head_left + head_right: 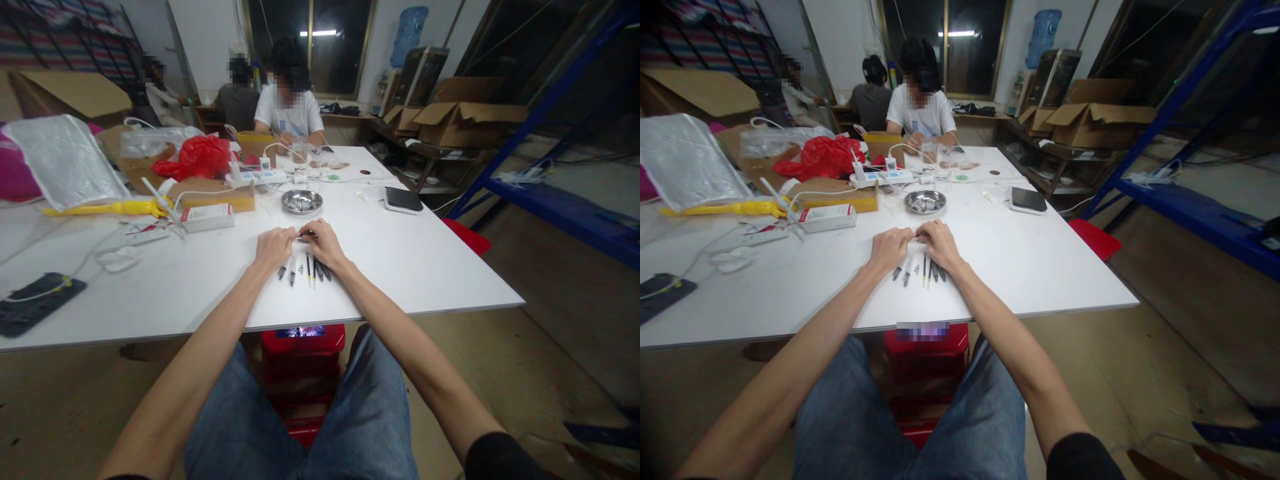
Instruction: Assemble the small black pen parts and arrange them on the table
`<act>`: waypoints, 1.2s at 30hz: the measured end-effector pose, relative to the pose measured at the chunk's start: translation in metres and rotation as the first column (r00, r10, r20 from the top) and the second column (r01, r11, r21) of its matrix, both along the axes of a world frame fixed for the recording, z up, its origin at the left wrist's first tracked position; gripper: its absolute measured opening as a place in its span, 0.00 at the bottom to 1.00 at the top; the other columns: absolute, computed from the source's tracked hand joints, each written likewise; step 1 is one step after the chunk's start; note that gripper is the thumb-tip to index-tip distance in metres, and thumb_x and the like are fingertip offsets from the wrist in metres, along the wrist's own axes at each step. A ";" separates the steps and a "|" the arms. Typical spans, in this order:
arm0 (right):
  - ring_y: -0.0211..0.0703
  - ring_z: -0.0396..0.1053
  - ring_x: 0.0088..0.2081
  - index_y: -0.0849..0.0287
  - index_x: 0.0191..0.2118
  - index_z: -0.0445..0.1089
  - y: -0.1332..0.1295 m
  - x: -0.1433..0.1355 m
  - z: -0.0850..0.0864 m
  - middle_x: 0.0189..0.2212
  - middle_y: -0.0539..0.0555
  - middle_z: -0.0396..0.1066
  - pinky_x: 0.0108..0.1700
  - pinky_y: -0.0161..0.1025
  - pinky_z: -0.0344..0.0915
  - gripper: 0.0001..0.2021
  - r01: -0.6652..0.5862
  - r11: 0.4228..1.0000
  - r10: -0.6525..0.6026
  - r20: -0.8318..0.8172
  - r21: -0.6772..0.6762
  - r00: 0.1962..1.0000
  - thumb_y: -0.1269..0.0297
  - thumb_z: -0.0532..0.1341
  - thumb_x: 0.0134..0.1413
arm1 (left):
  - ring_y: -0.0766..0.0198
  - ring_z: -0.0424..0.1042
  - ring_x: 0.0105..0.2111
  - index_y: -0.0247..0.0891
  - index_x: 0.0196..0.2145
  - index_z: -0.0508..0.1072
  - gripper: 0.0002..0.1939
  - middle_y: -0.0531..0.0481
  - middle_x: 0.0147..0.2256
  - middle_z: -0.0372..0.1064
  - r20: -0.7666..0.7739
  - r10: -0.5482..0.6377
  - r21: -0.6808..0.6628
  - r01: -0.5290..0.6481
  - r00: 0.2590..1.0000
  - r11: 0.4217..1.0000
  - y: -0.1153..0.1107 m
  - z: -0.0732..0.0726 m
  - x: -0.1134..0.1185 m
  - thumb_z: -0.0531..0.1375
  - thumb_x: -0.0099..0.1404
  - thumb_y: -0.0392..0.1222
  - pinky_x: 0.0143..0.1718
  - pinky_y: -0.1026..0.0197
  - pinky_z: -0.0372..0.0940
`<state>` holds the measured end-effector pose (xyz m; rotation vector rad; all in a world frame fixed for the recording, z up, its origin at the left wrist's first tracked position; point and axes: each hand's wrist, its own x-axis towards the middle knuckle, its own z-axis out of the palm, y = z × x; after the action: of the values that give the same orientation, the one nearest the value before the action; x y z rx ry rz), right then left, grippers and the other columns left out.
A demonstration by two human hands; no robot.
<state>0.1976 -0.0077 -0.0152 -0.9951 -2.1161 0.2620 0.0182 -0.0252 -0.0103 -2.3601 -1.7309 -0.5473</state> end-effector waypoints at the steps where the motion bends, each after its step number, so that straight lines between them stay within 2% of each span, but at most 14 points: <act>1: 0.50 0.65 0.45 0.59 0.43 0.74 0.000 0.000 0.000 0.41 0.57 0.75 0.48 0.44 0.59 0.08 -0.001 1.000 0.002 -0.016 0.017 1.000 0.74 0.59 0.63 | 0.54 0.76 0.44 0.42 0.44 0.77 0.19 0.45 0.40 0.79 0.004 0.005 -0.003 -0.005 1.000 1.000 -0.001 0.000 0.000 0.46 0.78 0.47 0.38 0.57 0.62; 3: 0.50 0.65 0.47 0.60 0.47 0.74 -0.001 -0.001 -0.001 0.43 0.58 0.74 0.49 0.44 0.59 0.08 -0.002 1.000 0.003 -0.022 0.021 1.000 0.71 0.60 0.64 | 0.54 0.76 0.44 0.43 0.44 0.77 0.19 0.45 0.41 0.79 0.011 0.009 -0.005 -0.009 1.000 1.000 -0.002 0.000 -0.001 0.46 0.78 0.46 0.38 0.57 0.62; 6: 0.50 0.65 0.43 0.59 0.43 0.75 -0.001 -0.001 -0.001 0.38 0.57 0.76 0.48 0.45 0.58 0.10 0.017 0.999 -0.016 0.022 -0.031 1.000 0.65 0.56 0.70 | 0.54 0.76 0.44 0.43 0.43 0.77 0.19 0.45 0.41 0.79 0.009 0.005 0.002 -0.005 1.000 1.000 -0.003 0.001 -0.002 0.46 0.77 0.46 0.38 0.57 0.61; 9: 0.50 0.65 0.42 0.59 0.39 0.75 -0.001 0.000 0.001 0.36 0.56 0.76 0.48 0.45 0.58 0.10 0.030 0.999 -0.029 0.037 -0.030 0.999 0.69 0.56 0.69 | 0.53 0.77 0.44 0.43 0.42 0.77 0.20 0.45 0.40 0.79 -0.006 0.009 0.002 -0.009 1.000 1.000 -0.004 0.001 -0.002 0.46 0.78 0.47 0.38 0.57 0.61; 11: 0.50 0.65 0.45 0.59 0.41 0.74 -0.002 0.002 0.001 0.40 0.57 0.75 0.48 0.44 0.58 0.06 0.020 1.000 -0.020 0.010 0.009 1.000 0.72 0.59 0.64 | 0.53 0.77 0.44 0.43 0.43 0.77 0.20 0.45 0.40 0.79 -0.011 0.011 -0.008 -0.011 1.000 1.000 -0.004 0.001 -0.001 0.46 0.78 0.48 0.38 0.57 0.61; 13: 0.51 0.65 0.47 0.60 0.45 0.74 -0.003 0.002 0.001 0.43 0.58 0.75 0.49 0.44 0.59 0.07 0.004 1.000 -0.004 -0.003 0.030 1.000 0.70 0.62 0.63 | 0.53 0.77 0.44 0.43 0.44 0.77 0.20 0.45 0.40 0.79 -0.009 0.011 -0.016 -0.011 1.000 1.000 -0.004 0.001 -0.001 0.46 0.78 0.48 0.38 0.57 0.61; 15: 0.51 0.65 0.47 0.59 0.48 0.74 -0.003 0.002 0.000 0.44 0.58 0.75 0.50 0.45 0.59 0.08 -0.008 1.000 0.008 0.009 0.014 1.000 0.66 0.61 0.66 | 0.53 0.77 0.44 0.43 0.44 0.77 0.20 0.44 0.40 0.79 -0.003 0.014 -0.016 -0.014 1.000 1.000 -0.004 0.001 -0.001 0.46 0.78 0.47 0.37 0.56 0.61; 17: 0.51 0.65 0.46 0.57 0.46 0.76 -0.002 0.001 -0.001 0.42 0.57 0.77 0.51 0.46 0.59 0.09 -0.004 1.000 0.005 0.037 -0.020 0.999 0.64 0.58 0.69 | 0.52 0.77 0.44 0.43 0.44 0.77 0.20 0.44 0.40 0.79 -0.002 0.014 -0.016 -0.014 1.000 1.000 -0.003 0.001 -0.001 0.46 0.77 0.47 0.38 0.56 0.61; 20: 0.51 0.65 0.45 0.57 0.40 0.76 0.000 0.002 -0.001 0.39 0.57 0.77 0.50 0.47 0.59 0.09 0.030 0.999 -0.029 0.037 -0.024 0.999 0.68 0.58 0.67 | 0.52 0.77 0.44 0.43 0.43 0.77 0.20 0.44 0.40 0.79 -0.013 0.025 -0.028 -0.025 1.000 0.999 -0.003 0.001 -0.001 0.46 0.77 0.48 0.38 0.57 0.62; 25: 0.50 0.66 0.45 0.59 0.40 0.73 0.002 0.006 -0.002 0.40 0.56 0.72 0.50 0.44 0.62 0.09 -0.003 1.000 0.004 -0.048 0.012 0.999 0.76 0.58 0.59 | 0.53 0.77 0.43 0.43 0.44 0.77 0.20 0.44 0.41 0.79 -0.013 0.047 -0.046 -0.048 0.999 0.998 -0.002 0.001 -0.001 0.45 0.78 0.49 0.38 0.57 0.62; 30: 0.48 0.68 0.47 0.61 0.47 0.74 0.002 0.008 -0.004 0.43 0.59 0.69 0.52 0.43 0.64 0.15 -0.057 0.998 0.057 -0.065 0.007 0.996 0.78 0.53 0.61 | 0.55 0.76 0.46 0.42 0.43 0.76 0.17 0.45 0.43 0.79 0.100 -0.050 0.031 0.047 0.994 0.998 0.001 -0.002 -0.003 0.48 0.78 0.47 0.44 0.56 0.63; 33: 0.48 0.68 0.46 0.61 0.46 0.75 0.001 0.007 -0.005 0.43 0.59 0.69 0.51 0.42 0.64 0.16 -0.065 0.998 0.065 -0.038 -0.003 0.997 0.78 0.52 0.61 | 0.54 0.75 0.46 0.42 0.41 0.76 0.14 0.46 0.43 0.79 0.150 -0.113 0.056 0.105 0.982 0.993 0.003 -0.003 -0.004 0.52 0.76 0.46 0.49 0.54 0.62; 36: 0.48 0.67 0.46 0.61 0.47 0.75 0.002 0.005 -0.005 0.43 0.59 0.69 0.52 0.42 0.64 0.14 -0.073 0.997 0.074 -0.020 0.006 0.997 0.75 0.53 0.64 | 0.53 0.74 0.48 0.42 0.45 0.76 0.13 0.46 0.45 0.79 0.182 -0.148 0.045 0.143 0.972 0.989 0.004 -0.004 -0.005 0.52 0.76 0.44 0.51 0.53 0.62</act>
<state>0.2023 -0.0059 -0.0207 -0.9091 -2.1365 0.3018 0.0134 -0.0215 -0.0142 -2.4980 -1.6130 -0.8354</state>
